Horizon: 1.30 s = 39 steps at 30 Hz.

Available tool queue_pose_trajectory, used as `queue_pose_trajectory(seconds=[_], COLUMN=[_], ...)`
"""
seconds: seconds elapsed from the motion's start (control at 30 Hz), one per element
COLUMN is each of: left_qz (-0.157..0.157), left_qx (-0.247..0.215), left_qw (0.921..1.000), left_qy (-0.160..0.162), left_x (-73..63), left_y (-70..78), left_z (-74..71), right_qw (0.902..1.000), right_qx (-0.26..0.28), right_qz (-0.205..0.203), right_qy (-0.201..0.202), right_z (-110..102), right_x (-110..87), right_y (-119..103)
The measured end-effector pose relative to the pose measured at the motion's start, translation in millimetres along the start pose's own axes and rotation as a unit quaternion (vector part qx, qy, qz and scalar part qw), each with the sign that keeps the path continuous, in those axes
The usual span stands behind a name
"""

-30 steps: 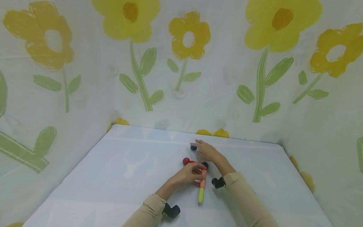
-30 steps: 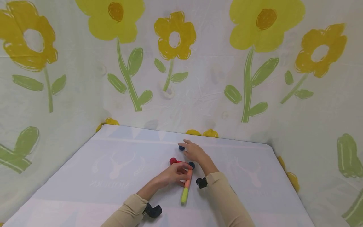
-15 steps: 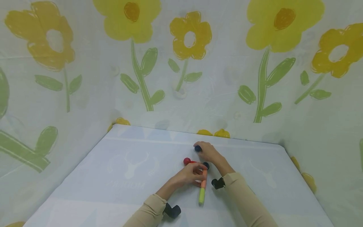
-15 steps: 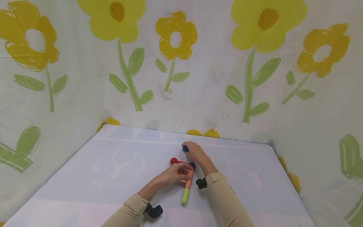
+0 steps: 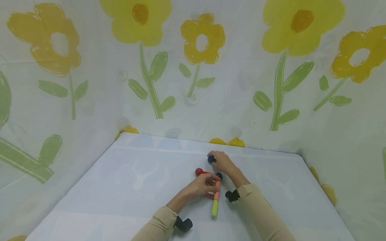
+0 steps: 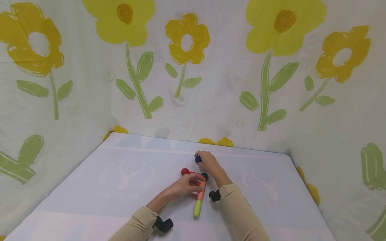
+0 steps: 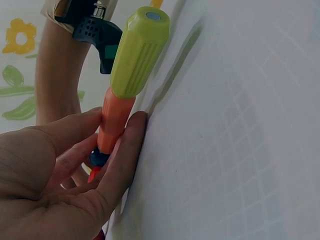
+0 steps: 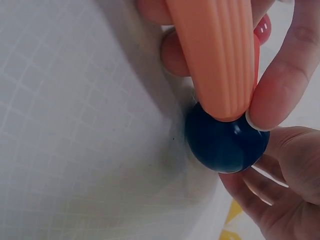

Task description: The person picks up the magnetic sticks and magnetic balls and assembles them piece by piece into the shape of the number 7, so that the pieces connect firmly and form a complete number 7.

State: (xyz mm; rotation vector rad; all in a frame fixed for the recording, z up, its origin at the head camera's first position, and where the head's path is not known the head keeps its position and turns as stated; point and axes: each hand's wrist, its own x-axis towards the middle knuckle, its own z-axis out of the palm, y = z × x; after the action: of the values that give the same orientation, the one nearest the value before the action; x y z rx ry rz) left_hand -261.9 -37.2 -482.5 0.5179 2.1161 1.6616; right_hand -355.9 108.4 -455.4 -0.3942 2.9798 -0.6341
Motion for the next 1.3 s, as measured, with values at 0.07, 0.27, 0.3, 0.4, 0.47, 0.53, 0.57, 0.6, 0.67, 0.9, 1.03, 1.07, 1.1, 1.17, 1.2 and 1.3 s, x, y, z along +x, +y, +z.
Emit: queue_pose_trajectory(seconds=[0.07, 0.27, 0.3, 0.4, 0.47, 0.53, 0.57, 0.6, 0.67, 0.9, 1.03, 1.07, 1.1, 1.17, 1.2, 1.3], left_qz=[0.001, -0.003, -0.005, -0.009, -0.011, -0.011, -0.010, -0.009, -0.005, -0.001, 0.000, 0.000, 0.000, -0.003, -0.004, -0.006], left_qx=[-0.001, 0.002, 0.003, 0.006, 0.006, 0.006, 0.006, 0.006, 0.007, 0.012, 0.012, 0.013, 0.013, 0.015, 0.015, 0.018], left_qw=[1.0000, 1.0000, 1.0000, 0.9999, 0.9999, 0.9999, 0.9999, 0.9999, 0.9999, 0.9999, 0.9999, 0.9999, 0.9999, 0.9998, 0.9998, 0.9998], left_qy=[0.000, 0.001, 0.002, 0.005, 0.006, 0.007, 0.008, 0.008, 0.008, 0.010, 0.009, 0.009, 0.009, 0.009, 0.008, 0.009], left_x=[-0.4, -1.3, -1.3, -0.5, -0.2, -0.1, -0.2, -0.4, -0.7, -1.4, -2.0, -2.1, -2.3, -2.7, -2.8, -2.5], left_y=[0.7, 2.6, 2.5, 1.6, 0.8, 0.2, 0.1, 0.0, -0.1, -0.7, -0.5, -0.1, 0.4, 1.8, 2.3, 3.0], left_z=[0.1, -0.6, -0.8, -0.1, 0.3, 0.4, 0.5, 0.5, 0.5, -0.1, -0.3, -0.5, -0.5, -0.7, -0.7, -0.4], right_qw=[1.0000, 0.9999, 0.9998, 0.9995, 0.9992, 0.9986, 0.9982, 0.9978, 0.9969, 0.9935, 0.9921, 0.9918, 0.9919, 0.9920, 0.9923, 0.9920], right_qx=[0.003, 0.014, 0.016, 0.025, 0.029, 0.034, 0.036, 0.038, 0.037, 0.048, 0.053, 0.050, 0.047, 0.044, 0.045, 0.052], right_qz=[0.002, -0.004, -0.007, -0.017, -0.027, -0.035, -0.042, -0.048, -0.059, -0.086, -0.093, -0.095, -0.095, -0.095, -0.093, -0.097], right_qy=[0.000, 0.002, 0.002, 0.007, 0.012, 0.019, 0.024, 0.028, 0.035, 0.056, 0.066, 0.069, 0.070, 0.070, 0.068, 0.061], right_z=[-0.6, -3.5, -4.2, -8.3, -10.9, -14.3, -15.6, -17.1, -19.9, -28.9, -32.9, -33.9, -34.8, -37.0, -38.1, -41.9], right_x=[-1.0, -4.9, -5.3, -8.7, -11.2, -14.5, -16.1, -17.7, -21.3, -38.2, -49.3, -52.1, -54.8, -60.5, -63.5, -72.5], right_y=[-0.5, -2.0, -2.0, -2.2, -1.6, -1.3, -0.7, -0.2, 0.8, 4.4, 6.2, 6.7, 7.4, 8.1, 8.4, 9.3])
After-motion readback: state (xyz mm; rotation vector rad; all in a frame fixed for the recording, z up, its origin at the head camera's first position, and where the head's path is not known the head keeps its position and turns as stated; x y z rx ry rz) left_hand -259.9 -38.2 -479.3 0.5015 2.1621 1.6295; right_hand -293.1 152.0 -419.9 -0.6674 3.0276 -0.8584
